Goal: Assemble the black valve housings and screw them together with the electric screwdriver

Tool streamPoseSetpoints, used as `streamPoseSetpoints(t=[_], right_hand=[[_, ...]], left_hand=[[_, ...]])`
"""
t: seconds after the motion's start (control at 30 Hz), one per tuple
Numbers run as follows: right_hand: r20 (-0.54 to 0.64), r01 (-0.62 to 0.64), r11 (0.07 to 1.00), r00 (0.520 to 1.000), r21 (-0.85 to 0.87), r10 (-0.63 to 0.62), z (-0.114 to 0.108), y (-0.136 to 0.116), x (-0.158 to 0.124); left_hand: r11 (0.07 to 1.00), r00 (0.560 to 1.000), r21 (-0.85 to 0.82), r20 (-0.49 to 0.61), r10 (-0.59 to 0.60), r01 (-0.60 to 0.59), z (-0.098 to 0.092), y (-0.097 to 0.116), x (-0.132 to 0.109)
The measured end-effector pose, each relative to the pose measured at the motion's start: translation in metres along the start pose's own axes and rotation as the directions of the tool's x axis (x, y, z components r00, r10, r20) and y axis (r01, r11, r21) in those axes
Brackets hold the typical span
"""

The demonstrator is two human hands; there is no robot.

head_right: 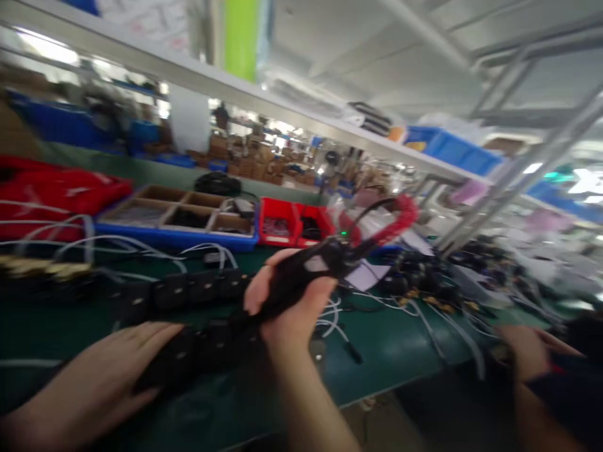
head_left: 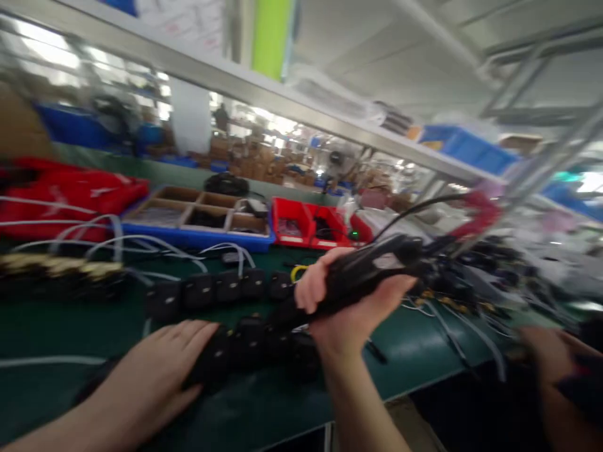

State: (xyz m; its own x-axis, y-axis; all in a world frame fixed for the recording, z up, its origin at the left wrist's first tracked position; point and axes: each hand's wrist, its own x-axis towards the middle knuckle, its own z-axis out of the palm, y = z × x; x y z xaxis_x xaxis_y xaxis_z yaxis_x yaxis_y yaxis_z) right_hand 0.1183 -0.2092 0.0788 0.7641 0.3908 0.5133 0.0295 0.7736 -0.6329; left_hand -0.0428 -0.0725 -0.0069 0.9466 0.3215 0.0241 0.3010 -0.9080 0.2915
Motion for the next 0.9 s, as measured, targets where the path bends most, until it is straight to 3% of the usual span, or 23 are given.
streamPoseSetpoints(t=[0.1, 0.2, 0.33, 0.5, 0.7, 0.9], right_hand=[[0.020, 0.004, 0.996, 1.000, -0.095, -0.002, 0.003, 0.005, 0.008], [0.040, -0.021, 0.990, 0.999, -0.141, 0.027, 0.010, 0.013, 0.012], [0.054, -0.061, 0.985, 0.996, -0.160, 0.070, 0.018, 0.029, 0.017], [0.051, -0.076, 0.984, 0.995, -0.163, 0.085, 0.029, 0.049, 0.028], [0.082, -0.148, 0.981, 0.984, -0.128, 0.159, 0.047, 0.070, 0.036], [0.159, -0.145, 0.981, 0.974, -0.126, 0.164, 0.056, 0.083, 0.037]], left_hand=[[1.000, 0.991, -0.024, 0.132, -0.016, 0.019, -0.018, -0.005, 0.008], [0.970, 0.987, -0.242, 0.163, 0.004, 0.036, -0.026, -0.022, 0.035], [0.843, 0.989, -0.529, 0.146, -0.020, 0.095, -0.020, -0.043, 0.053], [0.649, 0.993, -0.758, 0.114, 0.030, 0.068, -0.009, -0.051, 0.054], [0.520, 0.992, -0.846, 0.127, -0.024, 0.121, -0.004, -0.048, 0.055], [0.386, 0.990, -0.912, 0.122, -0.075, 0.142, -0.001, -0.045, 0.056]])
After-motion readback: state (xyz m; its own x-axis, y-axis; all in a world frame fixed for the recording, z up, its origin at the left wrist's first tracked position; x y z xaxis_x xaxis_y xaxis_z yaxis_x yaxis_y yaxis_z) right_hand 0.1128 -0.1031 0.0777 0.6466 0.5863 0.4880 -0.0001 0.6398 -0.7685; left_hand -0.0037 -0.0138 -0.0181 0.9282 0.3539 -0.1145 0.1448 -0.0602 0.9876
